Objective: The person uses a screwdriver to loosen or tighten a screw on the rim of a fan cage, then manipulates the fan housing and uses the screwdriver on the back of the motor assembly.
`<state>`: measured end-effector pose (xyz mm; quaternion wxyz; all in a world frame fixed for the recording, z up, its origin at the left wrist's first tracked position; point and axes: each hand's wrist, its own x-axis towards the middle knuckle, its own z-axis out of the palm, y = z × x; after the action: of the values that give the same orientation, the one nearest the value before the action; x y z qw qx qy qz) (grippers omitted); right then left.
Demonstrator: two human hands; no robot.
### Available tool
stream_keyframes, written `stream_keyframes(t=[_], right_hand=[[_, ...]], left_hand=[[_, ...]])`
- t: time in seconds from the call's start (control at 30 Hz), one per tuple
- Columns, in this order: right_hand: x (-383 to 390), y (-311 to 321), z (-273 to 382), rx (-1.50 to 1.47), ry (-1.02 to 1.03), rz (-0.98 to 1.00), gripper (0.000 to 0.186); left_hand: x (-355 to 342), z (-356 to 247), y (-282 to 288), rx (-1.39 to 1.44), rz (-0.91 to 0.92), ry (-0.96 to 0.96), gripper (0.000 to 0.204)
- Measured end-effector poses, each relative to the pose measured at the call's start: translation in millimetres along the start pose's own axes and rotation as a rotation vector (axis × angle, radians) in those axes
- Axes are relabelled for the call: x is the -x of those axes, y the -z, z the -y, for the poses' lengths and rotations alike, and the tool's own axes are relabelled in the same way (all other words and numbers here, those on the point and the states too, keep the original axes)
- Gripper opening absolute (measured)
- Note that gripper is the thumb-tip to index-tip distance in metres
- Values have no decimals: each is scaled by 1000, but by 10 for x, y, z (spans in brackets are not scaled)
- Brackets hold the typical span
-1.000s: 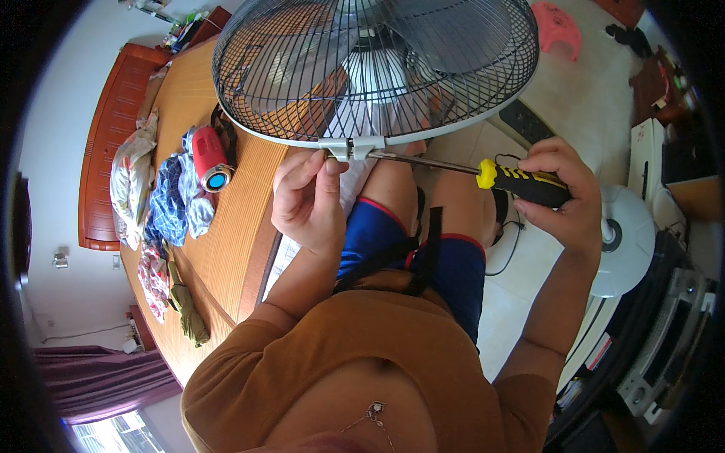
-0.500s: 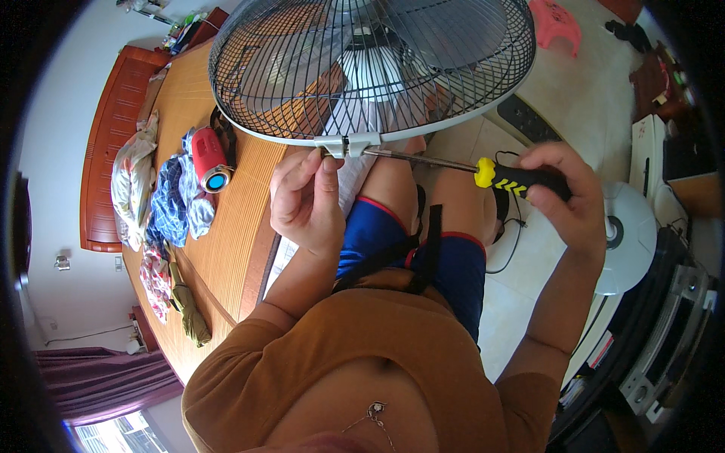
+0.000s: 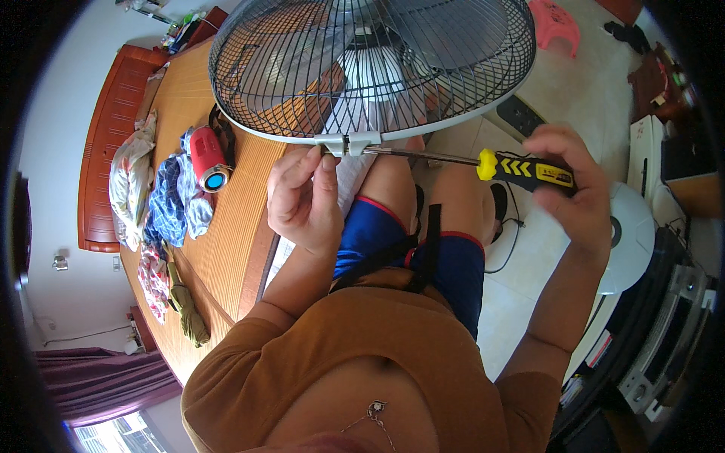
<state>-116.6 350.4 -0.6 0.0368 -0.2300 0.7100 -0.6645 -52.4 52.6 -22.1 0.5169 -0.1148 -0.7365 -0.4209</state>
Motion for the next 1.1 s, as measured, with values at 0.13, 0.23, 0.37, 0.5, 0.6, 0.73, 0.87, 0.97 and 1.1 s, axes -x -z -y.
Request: stream_keyframes(t=[0.13,0.23,0.37,0.5,0.6,0.73,0.87,0.97,1.1], right_hand=[[-83,-74,-59,-10,187,89,36],[-11,69,-132,12,94,42,38],[46,65,-27,-43,-181,-90,42],[-61,-144,-64,-144,201,6,39],[-10,-59,-139,-133,196,17,43],[46,75,-157,-29,-22,-105,52],[-41,-77,-182,-223,-35,-131,45],[-32,-94,-238,-35,274,-69,41],[58,10,-257,-19,50,-25,44]], left_hand=[[8,3,28,-33,-9,-8,21],[-5,-3,21,-22,3,-5,21],[-8,3,-24,9,-9,-3,21],[21,7,21,-13,-17,1,21],[20,-2,21,-5,-8,22,21],[36,8,-20,40,-13,28,21],[65,41,23,46,-24,27,22],[77,22,26,59,-12,70,22],[68,15,37,70,-22,112,22]])
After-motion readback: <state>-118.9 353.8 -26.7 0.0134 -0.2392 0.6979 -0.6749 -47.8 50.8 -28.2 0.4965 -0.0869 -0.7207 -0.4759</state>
